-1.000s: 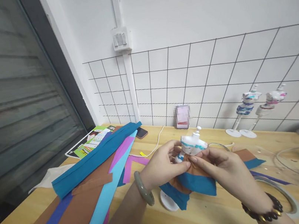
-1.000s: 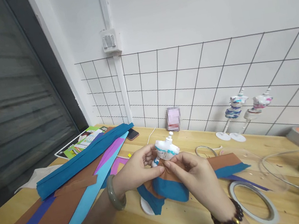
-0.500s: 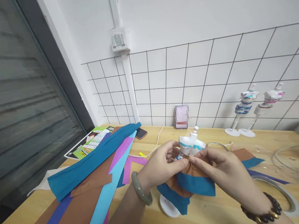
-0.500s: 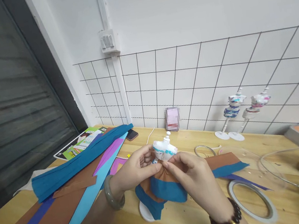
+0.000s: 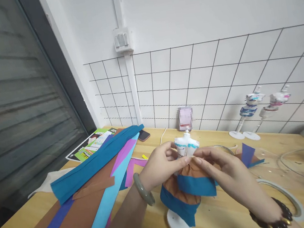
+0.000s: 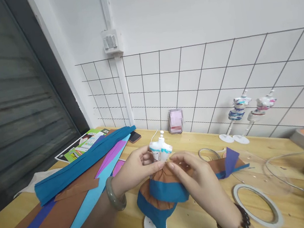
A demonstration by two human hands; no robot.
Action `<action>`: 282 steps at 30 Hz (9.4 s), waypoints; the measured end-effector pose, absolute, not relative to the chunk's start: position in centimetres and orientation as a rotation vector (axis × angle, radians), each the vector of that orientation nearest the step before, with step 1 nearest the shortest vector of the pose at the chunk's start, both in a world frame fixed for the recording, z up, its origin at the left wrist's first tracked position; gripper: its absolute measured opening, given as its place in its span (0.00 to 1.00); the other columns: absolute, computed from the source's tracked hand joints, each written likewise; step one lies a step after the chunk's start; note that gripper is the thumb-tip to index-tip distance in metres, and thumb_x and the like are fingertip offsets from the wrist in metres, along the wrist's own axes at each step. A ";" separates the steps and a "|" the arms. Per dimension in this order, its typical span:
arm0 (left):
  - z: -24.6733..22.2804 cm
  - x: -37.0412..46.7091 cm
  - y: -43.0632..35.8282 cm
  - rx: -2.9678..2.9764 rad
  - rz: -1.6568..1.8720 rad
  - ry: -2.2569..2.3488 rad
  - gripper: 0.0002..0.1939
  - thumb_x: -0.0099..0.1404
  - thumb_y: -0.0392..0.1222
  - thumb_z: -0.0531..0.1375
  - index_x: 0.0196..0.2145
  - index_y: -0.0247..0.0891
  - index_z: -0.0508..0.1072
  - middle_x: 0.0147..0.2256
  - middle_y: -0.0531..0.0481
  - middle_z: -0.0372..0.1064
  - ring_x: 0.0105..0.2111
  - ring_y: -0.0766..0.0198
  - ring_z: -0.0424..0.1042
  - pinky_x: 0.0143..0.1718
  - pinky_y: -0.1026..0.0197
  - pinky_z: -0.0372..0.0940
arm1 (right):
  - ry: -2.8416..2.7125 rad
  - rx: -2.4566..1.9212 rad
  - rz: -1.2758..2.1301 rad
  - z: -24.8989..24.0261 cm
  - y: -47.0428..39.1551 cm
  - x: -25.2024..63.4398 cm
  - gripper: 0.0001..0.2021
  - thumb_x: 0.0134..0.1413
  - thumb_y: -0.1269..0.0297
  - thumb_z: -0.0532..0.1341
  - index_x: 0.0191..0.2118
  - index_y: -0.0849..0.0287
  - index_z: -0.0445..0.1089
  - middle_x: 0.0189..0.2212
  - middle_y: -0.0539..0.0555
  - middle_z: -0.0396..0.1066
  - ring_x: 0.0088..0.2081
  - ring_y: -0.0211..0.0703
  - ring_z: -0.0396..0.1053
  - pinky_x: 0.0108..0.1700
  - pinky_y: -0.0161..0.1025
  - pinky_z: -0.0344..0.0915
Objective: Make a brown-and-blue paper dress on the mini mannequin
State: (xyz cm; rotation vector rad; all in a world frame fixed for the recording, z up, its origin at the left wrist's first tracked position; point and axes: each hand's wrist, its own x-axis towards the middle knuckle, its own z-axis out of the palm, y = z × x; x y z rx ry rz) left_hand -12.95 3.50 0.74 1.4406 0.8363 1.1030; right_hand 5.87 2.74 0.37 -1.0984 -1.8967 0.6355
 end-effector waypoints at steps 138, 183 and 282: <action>1.3 -14.1 3.6 1.788 0.955 0.749 0.17 0.57 0.34 0.60 0.45 0.37 0.69 0.43 0.45 0.70 0.46 0.55 0.68 0.45 0.56 0.63 | -1.789 -1.071 1.013 0.1 2.5 4.8 0.12 0.53 0.54 0.59 0.30 0.58 0.69 0.28 0.52 0.73 0.31 0.43 0.69 0.32 0.35 0.66; 2.4 -14.1 3.0 1.858 0.965 0.905 0.12 0.58 0.39 0.60 0.41 0.36 0.71 0.40 0.47 0.72 0.43 0.58 0.69 0.44 0.57 0.63 | -1.830 -1.105 0.704 0.5 2.1 4.3 0.10 0.52 0.56 0.61 0.27 0.57 0.70 0.22 0.50 0.72 0.24 0.40 0.69 0.25 0.33 0.66; 2.3 -14.5 3.5 1.738 1.246 1.210 0.07 0.58 0.42 0.60 0.33 0.36 0.70 0.31 0.50 0.69 0.34 0.62 0.68 0.37 0.61 0.64 | -2.145 -0.482 -0.322 -1.3 0.9 2.7 0.12 0.57 0.77 0.55 0.46 0.61 0.66 0.31 0.59 0.71 0.34 0.47 0.63 0.32 0.44 0.63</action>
